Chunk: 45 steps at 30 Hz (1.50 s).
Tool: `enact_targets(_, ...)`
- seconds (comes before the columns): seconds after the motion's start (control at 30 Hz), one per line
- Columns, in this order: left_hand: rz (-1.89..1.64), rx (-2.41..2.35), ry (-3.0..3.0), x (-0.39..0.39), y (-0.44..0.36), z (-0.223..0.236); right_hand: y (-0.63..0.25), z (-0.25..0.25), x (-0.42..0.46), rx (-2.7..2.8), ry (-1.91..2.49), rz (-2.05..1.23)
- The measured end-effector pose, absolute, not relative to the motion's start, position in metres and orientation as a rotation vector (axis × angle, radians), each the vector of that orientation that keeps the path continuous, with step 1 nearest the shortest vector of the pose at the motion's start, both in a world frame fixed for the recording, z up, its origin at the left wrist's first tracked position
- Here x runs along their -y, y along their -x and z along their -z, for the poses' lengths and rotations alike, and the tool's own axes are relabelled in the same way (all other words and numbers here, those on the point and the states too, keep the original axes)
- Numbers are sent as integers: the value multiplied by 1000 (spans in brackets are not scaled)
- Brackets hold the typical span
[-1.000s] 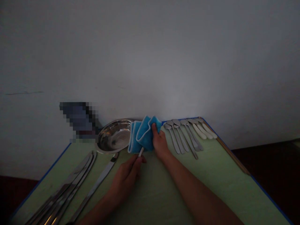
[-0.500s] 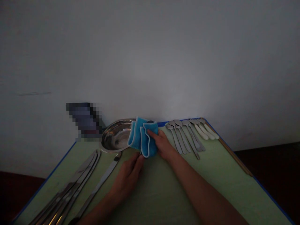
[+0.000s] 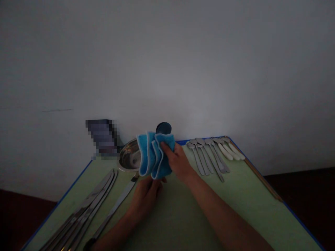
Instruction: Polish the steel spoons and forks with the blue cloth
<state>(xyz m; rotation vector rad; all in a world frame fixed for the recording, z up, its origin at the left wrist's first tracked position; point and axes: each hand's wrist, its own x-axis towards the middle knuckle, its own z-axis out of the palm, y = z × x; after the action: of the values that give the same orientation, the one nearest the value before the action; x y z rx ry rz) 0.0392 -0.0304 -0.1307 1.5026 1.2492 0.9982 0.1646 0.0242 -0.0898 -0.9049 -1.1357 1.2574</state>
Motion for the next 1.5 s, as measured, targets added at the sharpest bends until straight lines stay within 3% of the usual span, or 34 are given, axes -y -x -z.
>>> enact_targets(0.13,-1151,-1200,-1386,35,-39,127,-202,52,-18,1414,958,-1271)
enact_targets(0.27,-1206,-1130,-1379,39,-36,128,-227,24,-6,2458,1125,-1265)
enact_targets(0.4,-1142,-1103,-1525,40,-33,128,-224,23,2,2804,1246,-1074)
enact_targets(0.57,-1015,-1182,-1680,38,-36,123,-216,31,-1,2849,1199,-1003)
enact_targets(1.1,-1113,-1497,-1586,33,-36,127,-286,17,-9,2423,1482,-1088)
enact_targets(1.5,-1067,-1432,-1605,36,-36,130,-234,27,-8,2717,1273,-972)
